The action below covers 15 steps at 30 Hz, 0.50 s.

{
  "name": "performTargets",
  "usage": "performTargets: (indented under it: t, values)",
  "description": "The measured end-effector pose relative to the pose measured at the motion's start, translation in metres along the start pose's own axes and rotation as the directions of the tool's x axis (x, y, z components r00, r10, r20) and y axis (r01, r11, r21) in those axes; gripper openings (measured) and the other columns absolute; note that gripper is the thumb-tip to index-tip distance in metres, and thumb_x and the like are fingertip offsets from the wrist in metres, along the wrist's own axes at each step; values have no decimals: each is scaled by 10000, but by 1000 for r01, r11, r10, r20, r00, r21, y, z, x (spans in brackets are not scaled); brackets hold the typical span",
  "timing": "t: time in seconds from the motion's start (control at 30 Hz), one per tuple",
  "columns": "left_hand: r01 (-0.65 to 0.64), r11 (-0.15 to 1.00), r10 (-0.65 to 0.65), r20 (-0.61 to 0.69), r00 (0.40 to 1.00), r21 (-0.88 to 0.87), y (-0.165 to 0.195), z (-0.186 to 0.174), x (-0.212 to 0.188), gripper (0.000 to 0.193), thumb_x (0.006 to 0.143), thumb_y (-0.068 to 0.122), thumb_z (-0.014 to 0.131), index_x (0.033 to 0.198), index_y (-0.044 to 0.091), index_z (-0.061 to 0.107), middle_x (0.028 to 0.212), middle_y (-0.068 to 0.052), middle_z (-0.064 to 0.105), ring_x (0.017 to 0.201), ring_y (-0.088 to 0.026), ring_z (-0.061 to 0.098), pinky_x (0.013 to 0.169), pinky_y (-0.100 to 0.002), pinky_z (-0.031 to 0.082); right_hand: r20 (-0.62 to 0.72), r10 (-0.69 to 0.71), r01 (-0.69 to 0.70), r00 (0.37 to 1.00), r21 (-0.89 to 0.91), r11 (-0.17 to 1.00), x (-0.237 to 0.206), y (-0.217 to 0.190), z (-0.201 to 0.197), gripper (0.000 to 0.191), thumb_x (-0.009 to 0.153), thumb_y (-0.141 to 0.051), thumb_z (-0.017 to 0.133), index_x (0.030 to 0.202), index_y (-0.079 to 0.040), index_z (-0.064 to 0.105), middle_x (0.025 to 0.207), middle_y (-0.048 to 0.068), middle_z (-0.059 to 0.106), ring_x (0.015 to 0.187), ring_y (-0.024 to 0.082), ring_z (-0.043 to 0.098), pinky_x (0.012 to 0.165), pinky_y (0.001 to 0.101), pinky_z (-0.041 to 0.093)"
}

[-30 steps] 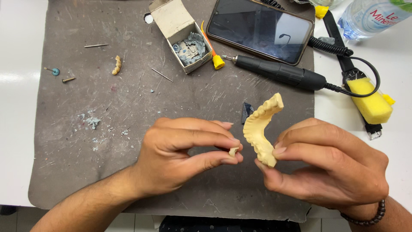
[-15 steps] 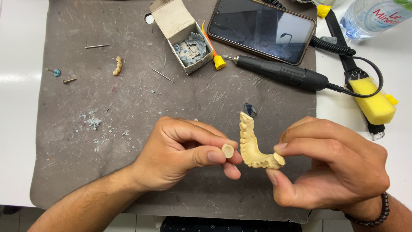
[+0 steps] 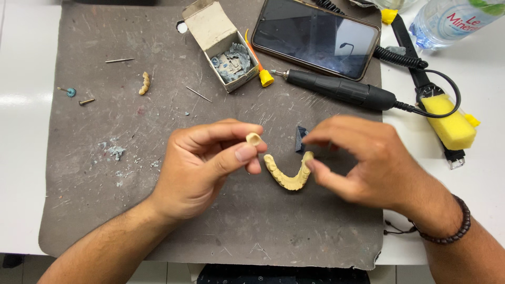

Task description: The person holds a dental denture model and a small crown-shaped tooth piece, fitting the piece onto the model and testing its placement. They use a rotary grinding tool to grind and adjust the inner surface of the crown piece, repeatedly checking the fit against the denture model and regrinding it.

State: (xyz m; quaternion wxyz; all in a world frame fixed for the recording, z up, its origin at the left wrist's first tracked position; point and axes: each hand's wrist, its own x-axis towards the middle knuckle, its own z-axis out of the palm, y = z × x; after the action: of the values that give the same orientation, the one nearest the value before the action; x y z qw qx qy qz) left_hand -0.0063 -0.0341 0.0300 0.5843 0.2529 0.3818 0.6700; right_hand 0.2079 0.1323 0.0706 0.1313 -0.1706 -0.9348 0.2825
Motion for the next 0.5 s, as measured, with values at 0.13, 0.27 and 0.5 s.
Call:
performTargets:
  t: [0.13, 0.27, 0.5]
  values:
    - [-31, 999, 30, -44, 999, -11, 4, -5, 5, 276, 969, 5, 718, 1234, -63, 683, 1095, -208, 743, 928, -215, 735, 866, -355, 621, -223, -158, 44, 962, -443, 895, 9, 20, -2, 385, 783, -134, 851, 1121, -21, 705, 1157, 135, 684, 1061, 298, 648, 902, 413, 524]
    - [-56, 998, 56, -6, 998, 31, 4, -6, 8, 228, 950, -10, 738, 1165, -59, 681, 1080, -200, 750, 944, -234, 757, 894, -367, 638, -197, -83, -38, 977, -544, 838, 12, 37, 2, 450, 860, -143, 852, 1268, -20, 708, 1269, 131, 638, 1169, 311, 587, 995, 421, 498]
    - [-94, 993, 95, -14, 995, 73, 4, -14, 18, 199, 947, -16, 736, 1128, -43, 660, 1076, -196, 755, 940, -237, 766, 870, -363, 641, -183, 12, -90, 983, -424, 901, 10, 52, 5, 422, 902, -130, 828, 1282, -13, 686, 1162, 149, 584, 1061, 301, 565, 910, 401, 513]
